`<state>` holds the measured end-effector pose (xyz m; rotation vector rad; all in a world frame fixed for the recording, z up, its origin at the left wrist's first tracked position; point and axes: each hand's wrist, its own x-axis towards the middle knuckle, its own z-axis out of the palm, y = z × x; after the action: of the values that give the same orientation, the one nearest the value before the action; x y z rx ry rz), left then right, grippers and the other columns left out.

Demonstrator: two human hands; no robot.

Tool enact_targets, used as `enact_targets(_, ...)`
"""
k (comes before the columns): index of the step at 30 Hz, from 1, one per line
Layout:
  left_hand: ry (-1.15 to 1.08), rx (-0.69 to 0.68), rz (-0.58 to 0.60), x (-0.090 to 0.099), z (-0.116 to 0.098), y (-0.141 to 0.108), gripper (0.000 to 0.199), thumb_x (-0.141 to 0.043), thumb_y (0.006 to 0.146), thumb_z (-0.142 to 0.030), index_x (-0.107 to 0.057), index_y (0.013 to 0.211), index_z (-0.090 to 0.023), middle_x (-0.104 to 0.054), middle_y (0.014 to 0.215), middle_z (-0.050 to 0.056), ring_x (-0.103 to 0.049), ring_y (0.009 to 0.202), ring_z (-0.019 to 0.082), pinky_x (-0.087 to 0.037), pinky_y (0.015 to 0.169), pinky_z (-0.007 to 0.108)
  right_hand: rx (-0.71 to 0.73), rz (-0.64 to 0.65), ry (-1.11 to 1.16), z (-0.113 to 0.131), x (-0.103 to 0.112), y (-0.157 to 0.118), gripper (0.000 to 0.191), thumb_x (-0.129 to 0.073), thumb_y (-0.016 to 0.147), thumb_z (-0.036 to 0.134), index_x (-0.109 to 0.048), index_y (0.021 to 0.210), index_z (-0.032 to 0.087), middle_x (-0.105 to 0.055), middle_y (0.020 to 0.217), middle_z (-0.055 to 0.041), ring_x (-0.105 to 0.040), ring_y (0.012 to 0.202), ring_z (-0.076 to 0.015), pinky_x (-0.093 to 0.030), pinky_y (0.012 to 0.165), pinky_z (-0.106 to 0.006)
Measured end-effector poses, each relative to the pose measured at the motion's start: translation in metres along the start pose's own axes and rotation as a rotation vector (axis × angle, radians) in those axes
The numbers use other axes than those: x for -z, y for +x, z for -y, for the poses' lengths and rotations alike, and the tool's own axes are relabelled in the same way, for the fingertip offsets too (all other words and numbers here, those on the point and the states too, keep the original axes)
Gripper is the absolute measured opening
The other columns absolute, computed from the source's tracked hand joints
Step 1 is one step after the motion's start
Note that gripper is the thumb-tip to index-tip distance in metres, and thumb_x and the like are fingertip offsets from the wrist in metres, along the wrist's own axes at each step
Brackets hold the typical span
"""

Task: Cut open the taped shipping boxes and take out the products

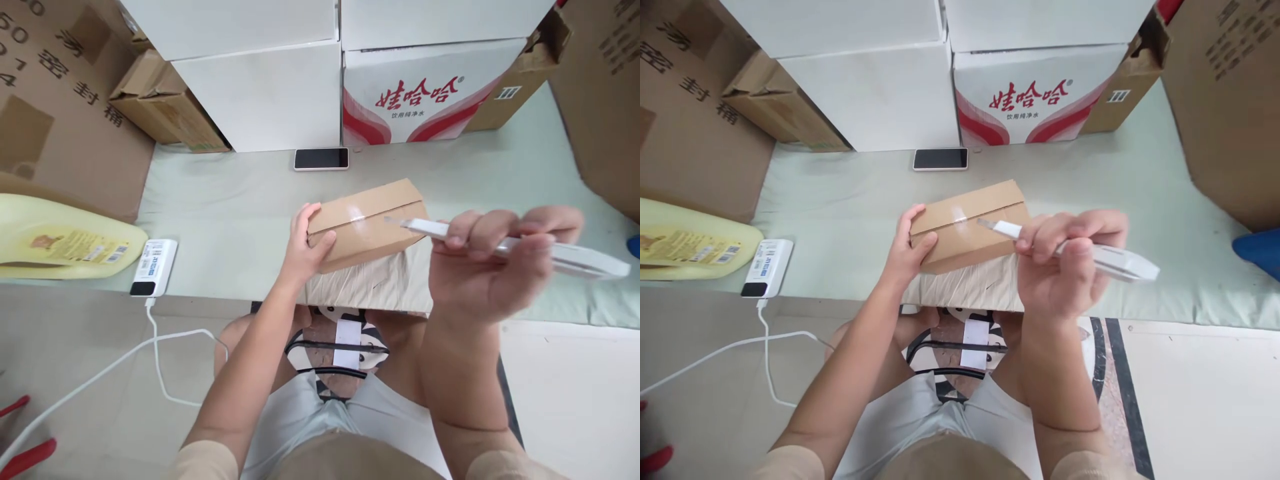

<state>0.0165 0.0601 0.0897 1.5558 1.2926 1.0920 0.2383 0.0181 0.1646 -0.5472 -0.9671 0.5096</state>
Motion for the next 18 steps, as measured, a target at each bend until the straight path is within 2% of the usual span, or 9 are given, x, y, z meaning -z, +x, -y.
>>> enact_targets(2, -0.038, 0.011, 0.057, -0.002, 0.003, 0.005, 0.068, -0.072, 0.084, -0.065, -0.054, 0.140, -0.031, -0.041, 0.162, 0.010, -0.032, 0.156, 0.035, -0.029, 0.127, 0.050, -0.052, 0.008, 0.050, -0.014, 0.001, -0.010, 0.022, -0.068, 0.096, 0.038, -0.061, 0.080, 0.025, -0.036, 0.052, 0.0074, -0.045, 0.045, -0.0092, -0.047, 0.046, -0.020)
enact_targets(6, -0.191, 0.056, 0.102, -0.003, 0.010, 0.007, 0.065, -0.074, 0.084, -0.059, -0.055, 0.141, -0.036, -0.032, 0.171, 0.003, -0.030, 0.158, 0.034, -0.030, 0.128, 0.047, -0.176, 0.007, 0.104, -0.030, 0.006, -0.031, 0.019, -0.067, 0.096, 0.034, -0.068, 0.081, 0.024, -0.050, 0.058, 0.0043, -0.058, 0.057, -0.0117, -0.052, 0.050, -0.022)
enact_targets(13, -0.398, 0.079, 0.205, -0.009, 0.012, 0.019, 0.068, -0.079, 0.077, -0.049, -0.059, 0.140, -0.034, -0.037, 0.169, -0.001, -0.032, 0.157, 0.035, -0.035, 0.126, 0.047, -0.224, 0.081, 0.048, -0.022, 0.004, -0.038, 0.020, -0.067, 0.095, 0.028, -0.074, 0.079, 0.020, -0.062, 0.067, 0.0004, -0.067, 0.070, -0.0151, -0.059, 0.063, -0.030)
enact_targets(18, -0.408, 0.103, 0.202, -0.011, 0.010, 0.021, 0.067, -0.079, 0.076, -0.047, -0.059, 0.139, -0.033, -0.040, 0.168, 0.000, -0.037, 0.154, 0.034, -0.038, 0.124, 0.047, -0.232, 0.087, 0.041, -0.019, 0.006, -0.039, 0.021, -0.066, 0.096, 0.027, -0.074, 0.078, 0.020, -0.060, 0.065, 0.0007, -0.065, 0.068, -0.0145, -0.056, 0.061, -0.029)
